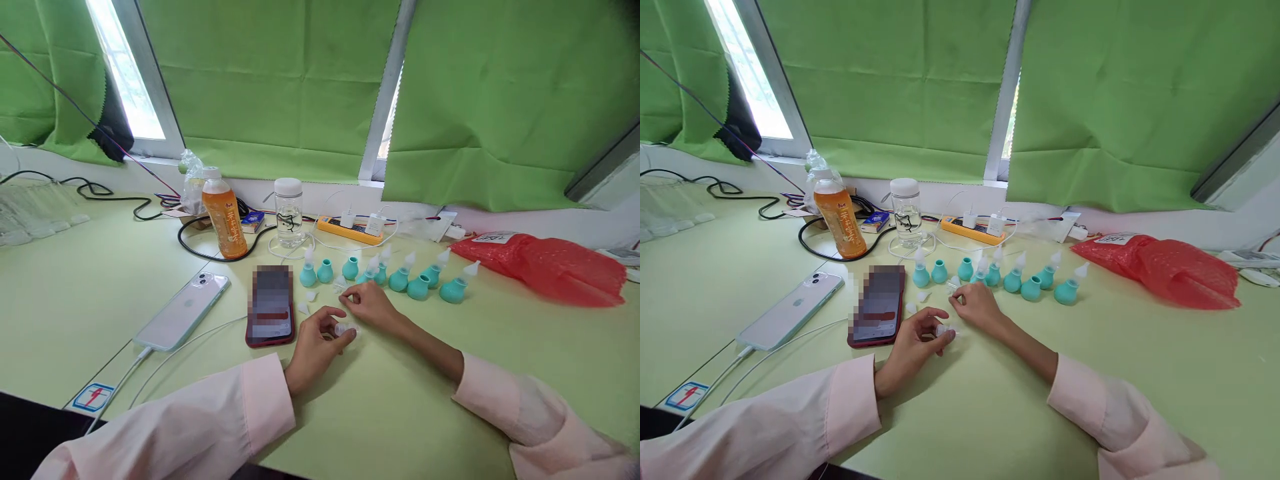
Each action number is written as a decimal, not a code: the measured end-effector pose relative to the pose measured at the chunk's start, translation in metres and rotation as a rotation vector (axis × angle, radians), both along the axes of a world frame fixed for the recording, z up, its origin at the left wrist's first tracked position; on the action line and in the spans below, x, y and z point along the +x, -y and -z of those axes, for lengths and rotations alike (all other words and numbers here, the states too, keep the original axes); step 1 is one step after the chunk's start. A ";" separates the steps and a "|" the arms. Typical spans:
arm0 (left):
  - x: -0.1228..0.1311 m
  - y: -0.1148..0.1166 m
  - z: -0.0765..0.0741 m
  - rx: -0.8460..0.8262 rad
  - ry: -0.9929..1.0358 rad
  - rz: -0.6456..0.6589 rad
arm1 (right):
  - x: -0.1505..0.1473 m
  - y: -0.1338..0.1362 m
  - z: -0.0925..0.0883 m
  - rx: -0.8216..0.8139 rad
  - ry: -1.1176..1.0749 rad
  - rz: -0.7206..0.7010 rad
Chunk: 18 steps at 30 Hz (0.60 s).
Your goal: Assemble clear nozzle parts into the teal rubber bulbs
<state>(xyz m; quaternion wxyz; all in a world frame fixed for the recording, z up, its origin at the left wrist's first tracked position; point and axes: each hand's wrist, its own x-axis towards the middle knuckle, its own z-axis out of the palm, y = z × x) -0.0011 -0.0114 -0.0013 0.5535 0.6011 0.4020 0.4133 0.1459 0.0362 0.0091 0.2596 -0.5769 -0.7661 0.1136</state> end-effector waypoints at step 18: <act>0.000 -0.002 0.000 -0.053 0.075 0.045 | 0.015 0.060 -0.001 -0.139 -0.501 -0.152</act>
